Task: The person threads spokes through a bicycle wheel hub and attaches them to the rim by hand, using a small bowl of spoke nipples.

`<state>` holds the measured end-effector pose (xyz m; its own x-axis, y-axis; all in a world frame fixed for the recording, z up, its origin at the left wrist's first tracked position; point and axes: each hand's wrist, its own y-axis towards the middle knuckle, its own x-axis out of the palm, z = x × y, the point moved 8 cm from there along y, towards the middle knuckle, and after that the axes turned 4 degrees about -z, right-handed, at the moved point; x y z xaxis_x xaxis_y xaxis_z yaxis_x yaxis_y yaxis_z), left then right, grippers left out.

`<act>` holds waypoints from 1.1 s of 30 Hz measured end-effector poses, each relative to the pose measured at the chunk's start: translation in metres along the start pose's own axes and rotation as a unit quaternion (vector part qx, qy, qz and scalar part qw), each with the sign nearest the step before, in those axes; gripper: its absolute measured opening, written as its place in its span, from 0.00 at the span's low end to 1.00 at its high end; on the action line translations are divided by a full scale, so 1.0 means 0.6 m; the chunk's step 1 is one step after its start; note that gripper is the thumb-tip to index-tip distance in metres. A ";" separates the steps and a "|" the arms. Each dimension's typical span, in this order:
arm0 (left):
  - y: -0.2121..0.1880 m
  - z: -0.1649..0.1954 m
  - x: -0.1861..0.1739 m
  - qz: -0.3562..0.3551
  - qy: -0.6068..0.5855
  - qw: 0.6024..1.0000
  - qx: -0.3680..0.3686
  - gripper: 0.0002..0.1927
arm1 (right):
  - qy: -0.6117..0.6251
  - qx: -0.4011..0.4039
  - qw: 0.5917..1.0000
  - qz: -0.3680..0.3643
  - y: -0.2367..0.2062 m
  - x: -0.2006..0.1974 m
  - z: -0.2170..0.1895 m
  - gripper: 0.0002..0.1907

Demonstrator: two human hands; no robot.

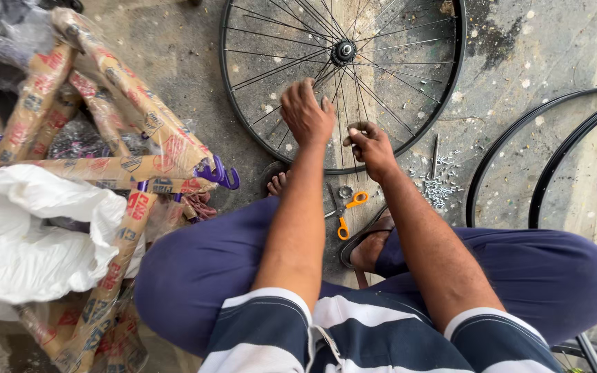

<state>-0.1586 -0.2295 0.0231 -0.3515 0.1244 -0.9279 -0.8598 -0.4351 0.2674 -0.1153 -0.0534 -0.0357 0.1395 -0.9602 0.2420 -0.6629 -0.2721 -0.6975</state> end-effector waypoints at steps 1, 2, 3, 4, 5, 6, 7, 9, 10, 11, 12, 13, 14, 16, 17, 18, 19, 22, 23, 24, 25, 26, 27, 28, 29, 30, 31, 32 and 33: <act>-0.014 0.003 0.004 -0.045 -0.040 0.998 -0.016 0.19 | 0.003 0.000 1.000 0.001 -0.011 -0.003 0.004 0.11; -0.033 0.012 0.012 -0.092 -0.081 0.992 -0.032 0.16 | 0.006 0.001 1.000 0.002 -0.021 -0.006 0.008 0.11; -0.051 0.018 0.023 -0.140 -0.121 0.982 -0.049 0.14 | 0.008 -0.004 1.000 -0.005 -0.032 -0.006 0.011 0.13; -0.076 0.012 0.056 -0.242 -0.211 0.939 -0.122 0.15 | 0.009 -0.008 1.000 -0.011 -0.043 -0.006 0.016 0.14; -0.107 0.012 0.089 -0.338 -0.296 0.873 -0.191 0.17 | 0.009 -0.013 1.000 -0.018 -0.052 -0.005 0.021 0.15; -0.139 0.020 0.120 -0.427 -0.374 0.784 -0.252 0.20 | -0.008 -0.006 1.000 -0.027 -0.059 -0.005 0.028 0.14; -0.142 0.029 0.129 -0.414 -0.479 0.730 -0.259 0.18 | -0.025 0.003 0.999 -0.036 -0.066 -0.006 0.036 0.14; -0.144 0.036 0.140 -0.376 -0.663 0.589 -0.270 0.16 | -0.064 0.029 0.996 -0.057 -0.075 -0.010 0.059 0.13; -0.146 0.037 0.147 -0.404 -0.666 0.571 -0.259 0.16 | -0.087 0.046 0.993 -0.071 -0.075 -0.011 0.072 0.13; -0.146 0.037 0.153 -0.431 -0.668 0.553 -0.249 0.15 | -0.110 0.065 0.988 -0.085 -0.076 -0.014 0.085 0.13; -0.144 0.042 0.156 -0.456 -0.671 0.533 -0.240 0.15 | -0.154 0.061 0.986 -0.034 -0.073 -0.038 0.087 0.12; -0.135 0.035 0.160 -0.472 -0.589 0.623 -0.206 0.15 | -0.199 0.059 0.978 0.015 -0.071 -0.061 0.088 0.11; -0.128 0.028 0.163 -0.485 -0.496 0.700 -0.170 0.15 | -0.240 0.000 0.967 0.085 -0.068 -0.094 0.064 0.09; -0.080 0.042 0.134 -0.383 -0.260 0.886 0.022 0.17 | -0.182 -0.037 0.959 0.214 -0.079 -0.150 0.050 0.12; -0.081 0.042 0.142 -0.412 -0.228 0.882 0.005 0.17 | -0.083 -0.022 0.958 0.273 -0.080 -0.178 0.053 0.18; -0.081 0.046 0.150 -0.441 -0.197 0.876 -0.013 0.17 | -0.015 -0.024 0.965 0.260 -0.072 -0.183 0.055 0.19; -0.087 0.048 0.155 -0.471 -0.167 0.866 -0.029 0.17 | 0.053 -0.025 0.967 0.249 -0.065 -0.189 0.054 0.20; -0.068 0.067 0.129 -0.361 -0.187 0.913 0.021 0.22 | 0.116 0.025 0.956 0.269 -0.062 -0.203 0.067 0.20; -0.074 0.069 0.131 -0.370 -0.185 0.910 0.020 0.21 | 0.095 -0.002 0.961 0.261 -0.060 -0.207 0.060 0.18; -0.077 0.069 0.136 -0.377 -0.182 0.908 0.019 0.20 | 0.075 -0.030 0.965 0.250 -0.058 -0.208 0.051 0.17; -0.082 0.068 0.140 -0.385 -0.179 0.905 0.018 0.19 | 0.054 -0.056 0.968 0.240 -0.059 -0.208 0.044 0.15; -0.086 0.068 0.144 -0.388 -0.171 0.905 0.022 0.19 | 0.033 -0.054 0.965 0.253 -0.063 -0.213 0.046 0.14; -0.088 0.069 0.149 -0.390 -0.164 0.906 0.026 0.19 | 0.012 -0.053 0.962 0.266 -0.066 -0.218 0.045 0.14; -0.090 0.068 0.155 -0.391 -0.157 0.907 0.031 0.19 | -0.009 -0.053 0.959 0.278 -0.068 -0.221 0.044 0.13; -0.094 0.066 0.161 -0.400 -0.168 0.901 0.017 0.19 | -0.017 -0.035 0.958 0.283 -0.069 -0.224 0.048 0.13; -0.098 0.063 0.167 -0.408 -0.178 0.896 0.004 0.20 | -0.024 -0.018 0.957 0.288 -0.071 -0.226 0.051 0.13; -0.102 0.061 0.173 -0.415 -0.188 0.890 -0.009 0.20 | -0.031 -0.003 0.956 0.292 -0.071 -0.227 0.055 0.13; -0.102 0.059 0.174 -0.406 -0.184 0.895 -0.003 0.20 | -0.036 -0.001 0.957 0.288 -0.070 -0.225 0.056 0.13; -0.103 0.058 0.174 -0.398 -0.182 0.899 0.003 0.20 | -0.041 0.002 0.958 0.285 -0.070 -0.225 0.057 0.13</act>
<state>-0.1549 -0.1585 -0.0813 0.2789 0.6778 -0.6803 -0.8944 -0.0747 -0.4411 -0.0812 0.0853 -0.0622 -0.1867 -0.9542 -0.2336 -0.6454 0.2984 -0.7032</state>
